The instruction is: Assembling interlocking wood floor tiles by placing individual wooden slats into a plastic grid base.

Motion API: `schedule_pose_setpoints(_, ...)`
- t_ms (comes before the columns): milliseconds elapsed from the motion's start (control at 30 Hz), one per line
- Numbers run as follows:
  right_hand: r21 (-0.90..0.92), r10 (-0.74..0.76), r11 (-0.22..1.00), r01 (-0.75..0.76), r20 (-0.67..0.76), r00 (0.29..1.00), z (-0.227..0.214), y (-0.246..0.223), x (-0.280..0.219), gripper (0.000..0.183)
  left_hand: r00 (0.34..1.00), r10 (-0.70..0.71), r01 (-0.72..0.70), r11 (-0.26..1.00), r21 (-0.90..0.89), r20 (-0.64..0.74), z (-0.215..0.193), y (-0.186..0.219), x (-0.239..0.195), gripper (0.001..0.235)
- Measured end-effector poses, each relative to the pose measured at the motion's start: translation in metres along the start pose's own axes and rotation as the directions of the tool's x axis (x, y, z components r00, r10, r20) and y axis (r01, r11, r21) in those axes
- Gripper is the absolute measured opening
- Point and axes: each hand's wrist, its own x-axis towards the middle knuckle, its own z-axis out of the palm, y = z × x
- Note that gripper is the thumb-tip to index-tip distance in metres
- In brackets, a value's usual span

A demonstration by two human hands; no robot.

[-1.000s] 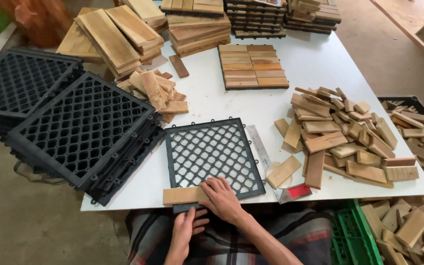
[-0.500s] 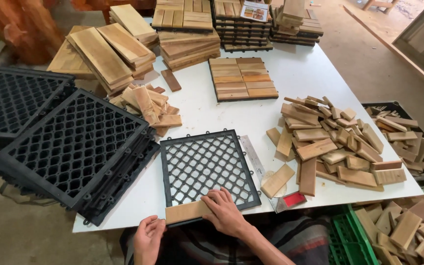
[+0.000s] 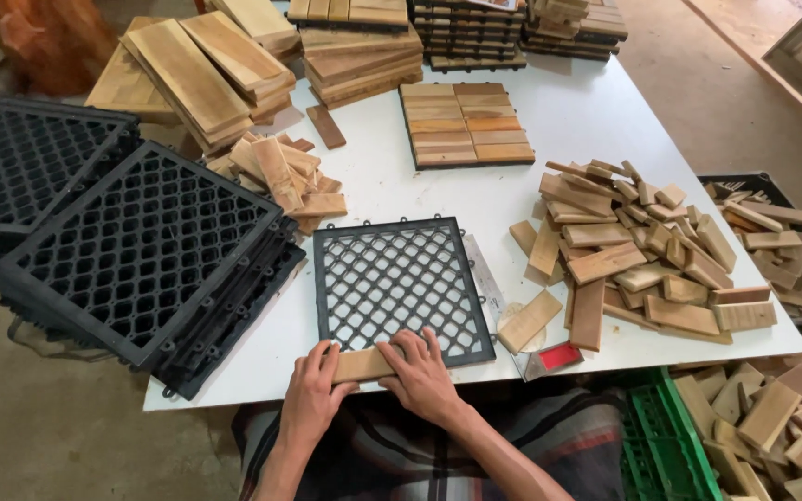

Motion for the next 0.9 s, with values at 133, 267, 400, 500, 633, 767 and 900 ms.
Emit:
schedule_pose_setpoints(133, 0.090, 0.080, 0.993, -0.079, -0.004, 0.997, -0.001, -0.004, -0.003, 0.053, 0.999, 0.040, -0.038, 0.994, 0.103, -0.012, -0.010, 0.000, 0.000, 0.072)
schedule_pose_setpoints(267, 0.072, 0.034, 0.997, -0.035, 0.008, 0.999, -0.003, -0.002, -0.003, 0.052, 0.992, 0.118, -0.110, 0.983, 0.149, -0.048, -0.009, -0.005, -0.004, 0.067)
schedule_pose_setpoints(400, 0.040, -0.026, 0.999, 0.024, 0.066, 0.997, -0.010, 0.005, -0.007, 0.051, 0.990, 0.135, -0.119, 0.963, 0.243, -0.050, -0.011, -0.017, -0.012, 0.070)
schedule_pose_setpoints(500, -0.029, -0.038, 0.999, 0.041, 0.071, 0.997, -0.016, 0.015, -0.022, 0.054, 0.991, 0.119, -0.098, 0.960, 0.264, -0.067, -0.014, -0.023, -0.017, 0.073)
schedule_pose_setpoints(633, -0.008, -0.034, 0.999, 0.035, 0.107, 0.994, -0.014, 0.017, -0.029, 0.057, 0.986, 0.158, -0.138, 0.953, 0.269, -0.057, -0.009, -0.024, -0.020, 0.074)
schedule_pose_setpoints(767, 0.164, 0.005, 0.986, -0.005, 0.003, 1.000, -0.013, 0.020, -0.022, 0.057, 0.986, 0.130, -0.117, 0.986, 0.119, -0.103, -0.005, -0.022, -0.014, 0.072)
schedule_pose_setpoints(900, 0.113, 0.064, 0.992, -0.064, 0.002, 0.998, -0.006, 0.016, -0.024, 0.071, 0.985, 0.089, -0.124, 0.960, -0.250, -0.147, -0.010, -0.023, -0.018, 0.089)
